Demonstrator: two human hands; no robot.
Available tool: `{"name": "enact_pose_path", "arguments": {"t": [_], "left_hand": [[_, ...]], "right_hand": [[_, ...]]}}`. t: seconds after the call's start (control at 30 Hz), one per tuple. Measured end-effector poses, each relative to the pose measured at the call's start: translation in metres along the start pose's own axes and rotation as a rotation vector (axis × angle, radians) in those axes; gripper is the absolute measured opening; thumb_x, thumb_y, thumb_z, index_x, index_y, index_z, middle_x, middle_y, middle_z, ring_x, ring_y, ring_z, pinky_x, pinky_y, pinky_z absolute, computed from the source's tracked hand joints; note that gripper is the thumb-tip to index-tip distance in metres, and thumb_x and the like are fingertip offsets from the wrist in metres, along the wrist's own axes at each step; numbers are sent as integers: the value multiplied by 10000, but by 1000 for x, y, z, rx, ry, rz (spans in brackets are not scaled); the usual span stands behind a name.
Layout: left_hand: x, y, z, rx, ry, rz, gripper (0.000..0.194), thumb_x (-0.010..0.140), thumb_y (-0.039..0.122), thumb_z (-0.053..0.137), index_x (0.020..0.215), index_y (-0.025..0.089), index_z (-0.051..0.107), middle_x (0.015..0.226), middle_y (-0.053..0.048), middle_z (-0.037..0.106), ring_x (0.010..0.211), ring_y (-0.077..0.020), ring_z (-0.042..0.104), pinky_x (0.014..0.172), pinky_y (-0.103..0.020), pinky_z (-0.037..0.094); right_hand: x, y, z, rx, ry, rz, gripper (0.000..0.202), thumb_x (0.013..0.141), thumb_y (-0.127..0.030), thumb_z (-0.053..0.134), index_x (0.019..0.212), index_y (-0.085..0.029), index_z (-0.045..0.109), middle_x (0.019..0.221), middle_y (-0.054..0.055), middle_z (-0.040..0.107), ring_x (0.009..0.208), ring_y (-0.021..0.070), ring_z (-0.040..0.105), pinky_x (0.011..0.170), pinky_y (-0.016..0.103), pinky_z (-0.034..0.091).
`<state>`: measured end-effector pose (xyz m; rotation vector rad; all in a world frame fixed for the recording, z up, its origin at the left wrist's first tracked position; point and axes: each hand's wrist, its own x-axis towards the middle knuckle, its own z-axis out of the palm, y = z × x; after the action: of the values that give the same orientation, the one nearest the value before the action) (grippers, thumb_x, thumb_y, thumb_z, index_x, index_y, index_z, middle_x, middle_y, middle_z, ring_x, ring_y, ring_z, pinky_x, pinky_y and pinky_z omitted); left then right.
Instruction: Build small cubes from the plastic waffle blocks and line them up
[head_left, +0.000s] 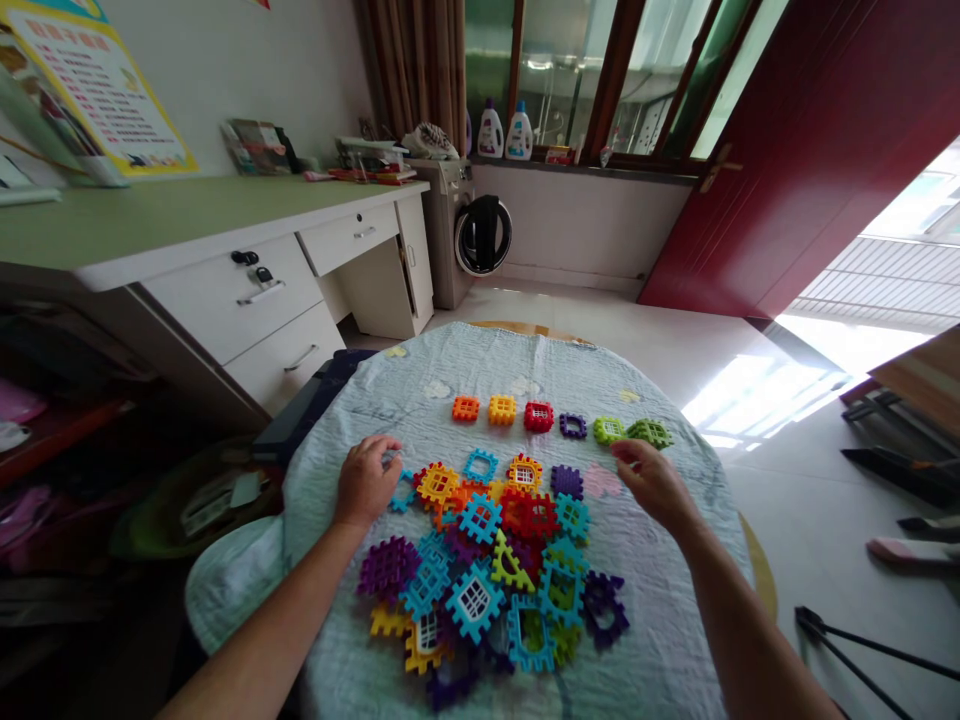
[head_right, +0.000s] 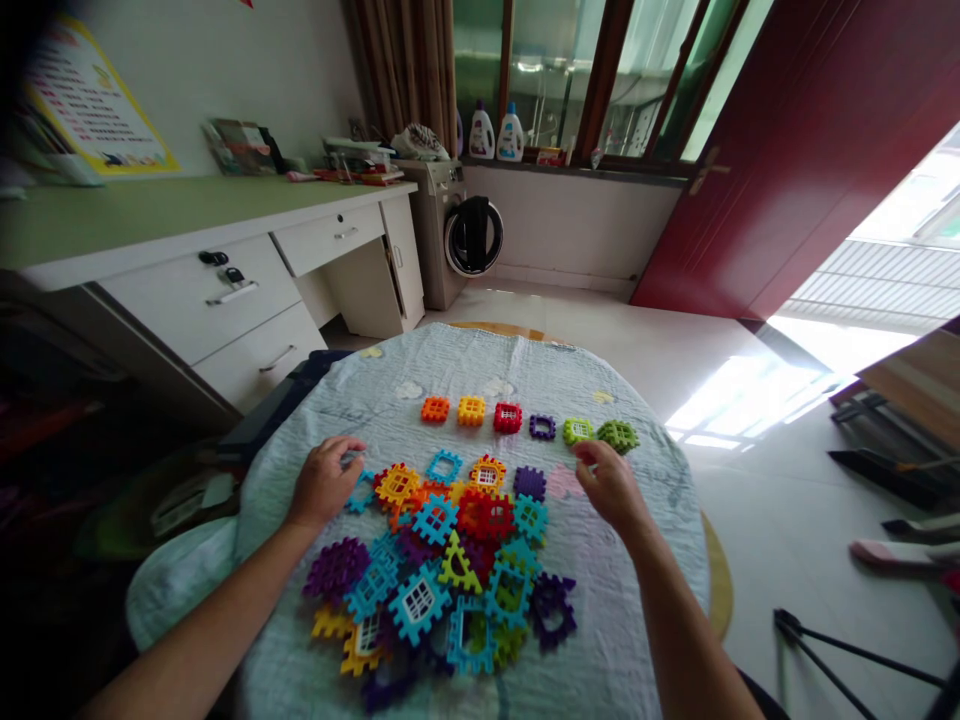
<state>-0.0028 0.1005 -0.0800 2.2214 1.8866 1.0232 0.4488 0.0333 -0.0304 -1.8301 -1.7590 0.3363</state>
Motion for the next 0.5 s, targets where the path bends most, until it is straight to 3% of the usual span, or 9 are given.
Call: {"name": "enact_pose_path", "arguments": {"t": [0.1, 0.2, 0.37, 0.5], "left_hand": [[0, 0, 0, 5, -8, 11, 197, 774, 246, 476, 864, 179, 638, 982, -107, 666, 972, -269, 599, 942, -418, 456], [-1, 0, 0, 10, -9, 12, 190, 775, 237, 473, 851, 180, 638, 981, -106, 666, 971, -269, 598, 943, -420, 455], [-1, 1, 0, 24, -13, 17, 189, 774, 235, 475, 849, 178, 639, 987, -106, 666, 977, -276, 597, 939, -432, 457], [0, 1, 0, 29, -19, 19, 183, 771, 234, 477, 842, 181, 638, 989, -108, 668, 975, -278, 596, 936, -435, 457]], "right_hand": [[-14, -19, 34, 79, -101, -10, 275, 801, -293, 503, 1004, -195, 661, 971, 74, 655, 878, 212, 611, 783, 340, 501], [-16, -25, 53, 42, -140, 1, 358, 771, -317, 582, 1098, -192, 660, 1072, 90, 640, 991, 250, 576, 898, 395, 465], [-12, -23, 52, 10, -271, -1, 517, 686, -303, 708, 1191, -223, 635, 1232, 89, 573, 1138, 284, 498, 1016, 434, 384], [-10, -28, 47, -60, -348, -11, 618, 625, -249, 742, 1229, -241, 616, 1248, 81, 537, 1142, 277, 471, 1009, 409, 376]]}}
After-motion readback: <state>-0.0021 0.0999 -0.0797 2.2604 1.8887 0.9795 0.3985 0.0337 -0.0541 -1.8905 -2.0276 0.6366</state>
